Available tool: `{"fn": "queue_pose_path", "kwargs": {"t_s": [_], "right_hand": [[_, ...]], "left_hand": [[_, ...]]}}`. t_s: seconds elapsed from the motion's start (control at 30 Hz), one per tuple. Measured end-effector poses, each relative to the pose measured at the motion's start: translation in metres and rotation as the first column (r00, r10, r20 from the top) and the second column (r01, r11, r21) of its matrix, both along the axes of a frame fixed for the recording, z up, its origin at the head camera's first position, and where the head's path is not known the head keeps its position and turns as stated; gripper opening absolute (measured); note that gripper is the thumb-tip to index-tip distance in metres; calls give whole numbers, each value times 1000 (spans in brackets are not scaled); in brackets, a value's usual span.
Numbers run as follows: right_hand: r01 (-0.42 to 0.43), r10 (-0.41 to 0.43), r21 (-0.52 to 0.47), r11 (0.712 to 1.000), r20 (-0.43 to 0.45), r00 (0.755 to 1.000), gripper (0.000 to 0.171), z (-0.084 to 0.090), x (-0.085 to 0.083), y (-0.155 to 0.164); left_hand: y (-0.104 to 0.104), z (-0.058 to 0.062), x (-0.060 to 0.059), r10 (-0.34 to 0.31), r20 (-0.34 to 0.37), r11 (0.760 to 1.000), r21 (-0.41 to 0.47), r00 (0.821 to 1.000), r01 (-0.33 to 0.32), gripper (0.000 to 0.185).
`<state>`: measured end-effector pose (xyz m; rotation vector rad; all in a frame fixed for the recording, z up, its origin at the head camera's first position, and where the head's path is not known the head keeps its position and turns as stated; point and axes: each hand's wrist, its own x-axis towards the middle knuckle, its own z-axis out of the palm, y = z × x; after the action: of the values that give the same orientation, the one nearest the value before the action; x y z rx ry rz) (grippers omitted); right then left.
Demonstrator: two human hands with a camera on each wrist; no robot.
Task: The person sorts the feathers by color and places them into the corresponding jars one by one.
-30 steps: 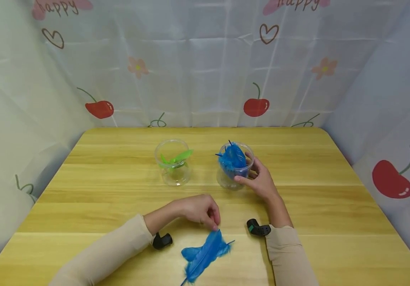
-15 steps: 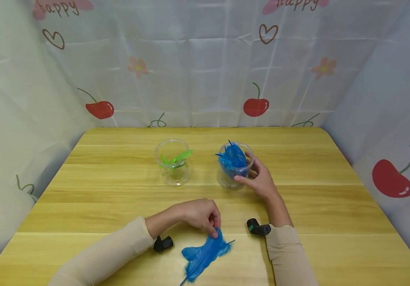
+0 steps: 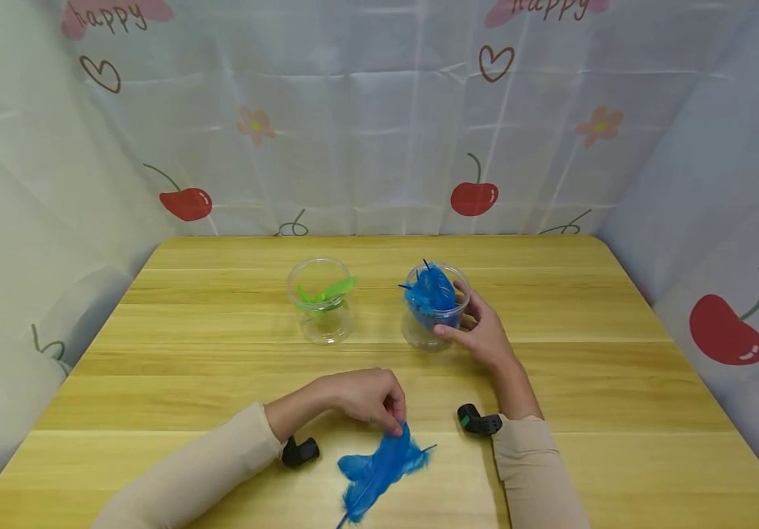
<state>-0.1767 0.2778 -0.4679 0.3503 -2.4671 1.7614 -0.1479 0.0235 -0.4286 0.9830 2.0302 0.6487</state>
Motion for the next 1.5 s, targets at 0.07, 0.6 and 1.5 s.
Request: {"fn": "queue_pose_path", "kwargs": {"t_s": [0.07, 0.6, 1.5], "right_hand": [[-1, 1, -2, 1000, 0, 1000, 80, 0, 0, 0], [-4, 4, -4, 1000, -5, 1000, 80, 0, -1, 0], [-1, 1, 13, 1000, -15, 1000, 80, 1, 0, 0]], "left_hand": [[-3, 0, -1, 11, 39, 999, 32, 999, -12, 15], [-18, 15, -10, 57, 129, 989, 131, 990, -74, 20], [-32, 42, -17, 276, 210, 855, 392, 938, -340, 13]]}}
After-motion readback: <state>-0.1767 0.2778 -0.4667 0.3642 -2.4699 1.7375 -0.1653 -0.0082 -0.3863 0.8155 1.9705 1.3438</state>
